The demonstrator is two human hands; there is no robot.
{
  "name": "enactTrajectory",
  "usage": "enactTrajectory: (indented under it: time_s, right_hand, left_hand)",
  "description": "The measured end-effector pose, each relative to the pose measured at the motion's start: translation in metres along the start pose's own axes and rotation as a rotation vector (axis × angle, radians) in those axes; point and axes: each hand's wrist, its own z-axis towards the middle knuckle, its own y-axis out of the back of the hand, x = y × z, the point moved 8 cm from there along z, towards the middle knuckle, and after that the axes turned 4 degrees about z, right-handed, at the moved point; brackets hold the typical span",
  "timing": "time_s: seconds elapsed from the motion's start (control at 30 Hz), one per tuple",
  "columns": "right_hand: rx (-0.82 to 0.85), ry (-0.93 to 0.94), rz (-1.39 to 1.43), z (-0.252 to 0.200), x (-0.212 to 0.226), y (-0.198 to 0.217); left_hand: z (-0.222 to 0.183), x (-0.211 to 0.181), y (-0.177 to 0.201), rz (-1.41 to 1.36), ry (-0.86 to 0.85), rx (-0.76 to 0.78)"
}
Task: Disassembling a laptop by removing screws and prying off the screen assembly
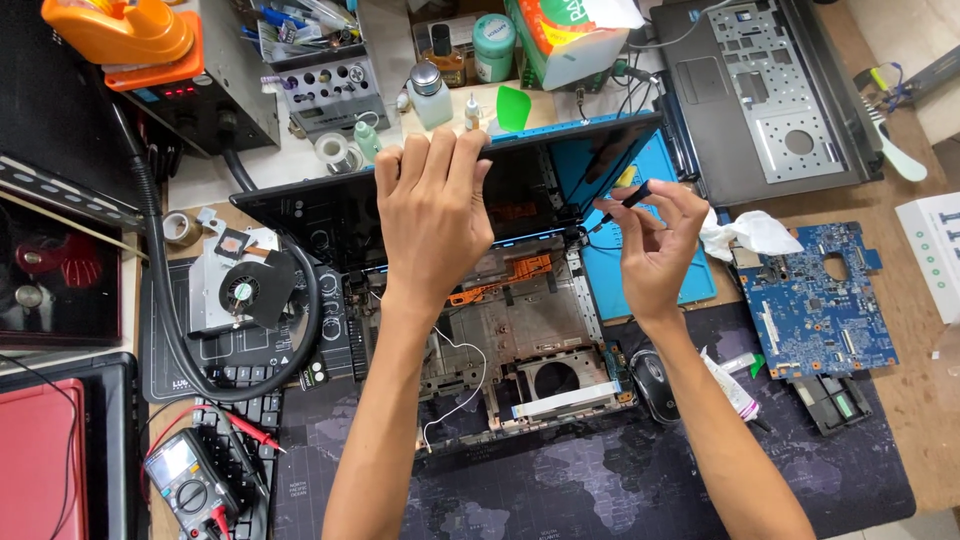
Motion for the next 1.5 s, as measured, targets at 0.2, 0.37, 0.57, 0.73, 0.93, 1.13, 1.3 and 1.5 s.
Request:
enactTrajectory:
  time_s: [0.2,0.37,0.57,0.73,0.93,1.13,1.3,1.5]
  right_hand:
    - [-0.017,0.015,-0.143,-0.005,-0.007,-0.001]
    - [-0.015,-0.007,-0.193,0.0,-0.009,0.005]
    - [0.022,-0.099,-0.186,0.013,0.003,0.005]
    - [0.107,-0.168,-0.098,0.016,0.016,-0.009]
    - [0.048,-0.106,-0.159,0.013,0.001,0.006]
    - [0.162,-0.17,-0.046,0.014,0.02,-0.008]
    - [0.102,-0.11,-0.127,0.007,-0.001,0.005]
    - [0.07,-0.214,0.057,0.014,0.019,-0.001]
  left_hand:
    - [-0.004,0.003,-0.008,0.021,0.017,0.004]
    - [-0.002,0.002,-0.003,0.009,0.038,0.012]
    - [-0.002,0.001,-0.005,0.005,0.047,-0.003]
    - [-0.002,0.001,-0.005,0.005,0.057,-0.007]
    - [-0.001,0.0,-0.003,-0.004,0.05,-0.009]
    - [-0.002,0.0,-0.003,0.02,0.058,-0.009]
    - [-0.002,0.0,-0.003,0.029,0.058,-0.013]
    - [0.001,-0.002,-0.001,0.081,0.062,0.103]
